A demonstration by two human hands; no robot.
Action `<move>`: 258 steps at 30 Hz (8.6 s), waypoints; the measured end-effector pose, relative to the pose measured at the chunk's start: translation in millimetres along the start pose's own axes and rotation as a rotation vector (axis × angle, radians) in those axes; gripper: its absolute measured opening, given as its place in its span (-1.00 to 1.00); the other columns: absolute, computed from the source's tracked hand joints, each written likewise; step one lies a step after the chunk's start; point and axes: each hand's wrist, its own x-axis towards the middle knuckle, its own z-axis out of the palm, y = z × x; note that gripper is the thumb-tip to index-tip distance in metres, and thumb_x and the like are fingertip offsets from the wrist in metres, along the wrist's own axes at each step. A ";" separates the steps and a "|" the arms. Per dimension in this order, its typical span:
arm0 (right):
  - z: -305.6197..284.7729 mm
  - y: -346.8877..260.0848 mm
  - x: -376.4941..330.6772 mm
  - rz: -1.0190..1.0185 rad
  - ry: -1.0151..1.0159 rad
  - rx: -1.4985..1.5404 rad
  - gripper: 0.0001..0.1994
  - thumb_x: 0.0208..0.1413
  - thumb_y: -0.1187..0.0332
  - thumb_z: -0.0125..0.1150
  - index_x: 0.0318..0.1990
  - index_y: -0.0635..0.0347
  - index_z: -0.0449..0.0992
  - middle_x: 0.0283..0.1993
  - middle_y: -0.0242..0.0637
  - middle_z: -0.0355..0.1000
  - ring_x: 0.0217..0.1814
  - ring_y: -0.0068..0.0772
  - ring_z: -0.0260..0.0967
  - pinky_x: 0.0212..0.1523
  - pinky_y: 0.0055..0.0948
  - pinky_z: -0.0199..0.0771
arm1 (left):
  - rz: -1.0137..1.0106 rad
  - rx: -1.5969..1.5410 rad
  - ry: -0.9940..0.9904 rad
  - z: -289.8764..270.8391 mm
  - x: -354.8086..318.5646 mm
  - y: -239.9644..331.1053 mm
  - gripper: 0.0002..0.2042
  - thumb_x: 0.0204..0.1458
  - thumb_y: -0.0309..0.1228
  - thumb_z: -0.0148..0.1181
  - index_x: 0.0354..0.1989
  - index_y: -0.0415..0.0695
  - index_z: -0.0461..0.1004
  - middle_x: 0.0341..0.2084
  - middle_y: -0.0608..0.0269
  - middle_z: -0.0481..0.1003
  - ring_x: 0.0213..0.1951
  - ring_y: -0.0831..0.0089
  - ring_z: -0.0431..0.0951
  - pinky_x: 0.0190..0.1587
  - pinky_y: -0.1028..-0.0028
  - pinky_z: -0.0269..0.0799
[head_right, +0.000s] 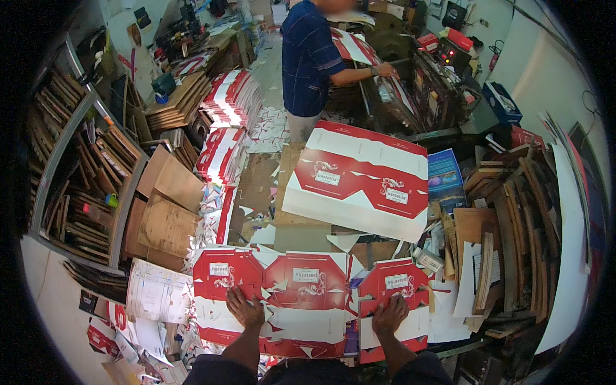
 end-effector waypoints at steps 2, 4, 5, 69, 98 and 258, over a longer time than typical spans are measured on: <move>-2.0 -0.4 0.2 -0.006 -0.017 -0.010 -0.49 0.25 0.14 0.05 0.24 0.29 0.31 0.39 0.09 0.15 0.48 0.17 0.00 0.48 0.21 -0.18 | -0.027 -0.001 -0.021 -2.1 -2.8 -0.4 -0.20 0.16 0.02 -0.03 0.50 -0.21 0.03 0.53 -0.13 -0.09 0.55 -0.04 -0.17 0.53 -0.04 -0.33; -3.3 -2.4 0.1 0.004 -0.034 -0.016 -0.48 0.26 0.13 0.03 0.24 0.30 0.31 0.39 0.10 0.15 0.48 0.17 0.01 0.48 0.21 -0.18 | -0.018 0.003 -0.010 1.1 -2.3 -2.6 -0.20 0.16 0.02 -0.04 0.50 -0.22 0.03 0.53 -0.13 -0.09 0.55 -0.04 -0.17 0.53 -0.04 -0.32; -3.5 -3.6 1.3 0.010 -0.033 -0.019 -0.49 0.26 0.13 0.03 0.24 0.29 0.31 0.39 0.10 0.15 0.48 0.17 0.01 0.48 0.22 -0.18 | -0.015 0.005 -0.005 2.2 -1.0 -2.5 -0.20 0.16 0.02 -0.04 0.50 -0.22 0.02 0.53 -0.14 -0.08 0.55 -0.04 -0.17 0.53 -0.04 -0.32; -15.0 -0.3 1.9 0.053 -0.047 0.060 -0.48 0.21 0.11 0.07 0.22 0.27 0.35 0.37 0.08 0.17 0.49 0.14 -0.02 0.52 0.21 -0.27 | 0.050 0.047 0.109 13.5 -5.6 -5.7 -0.29 0.25 -0.03 -0.06 0.48 -0.20 0.07 0.49 -0.15 0.00 0.52 -0.05 -0.09 0.50 -0.03 -0.18; -8.1 1.9 -0.7 0.069 -0.029 0.039 -0.49 0.20 0.12 0.08 0.21 0.26 0.36 0.38 0.05 0.17 0.50 0.11 -0.03 0.52 0.18 -0.26 | 0.087 0.032 0.207 25.0 -4.4 -12.0 -0.32 0.22 -0.06 0.01 0.43 -0.19 0.16 0.44 -0.21 0.09 0.47 -0.09 0.04 0.47 -0.06 -0.07; -3.4 -6.3 -4.9 -0.037 0.075 -0.019 -0.47 0.22 0.05 0.06 0.21 0.25 0.37 0.34 0.03 0.23 0.44 0.10 0.08 0.43 0.17 -0.09 | 0.029 0.047 0.058 12.2 -1.0 -10.3 -0.25 0.22 -0.02 -0.07 0.53 -0.14 0.00 0.53 -0.06 -0.06 0.55 0.00 -0.13 0.52 -0.05 -0.25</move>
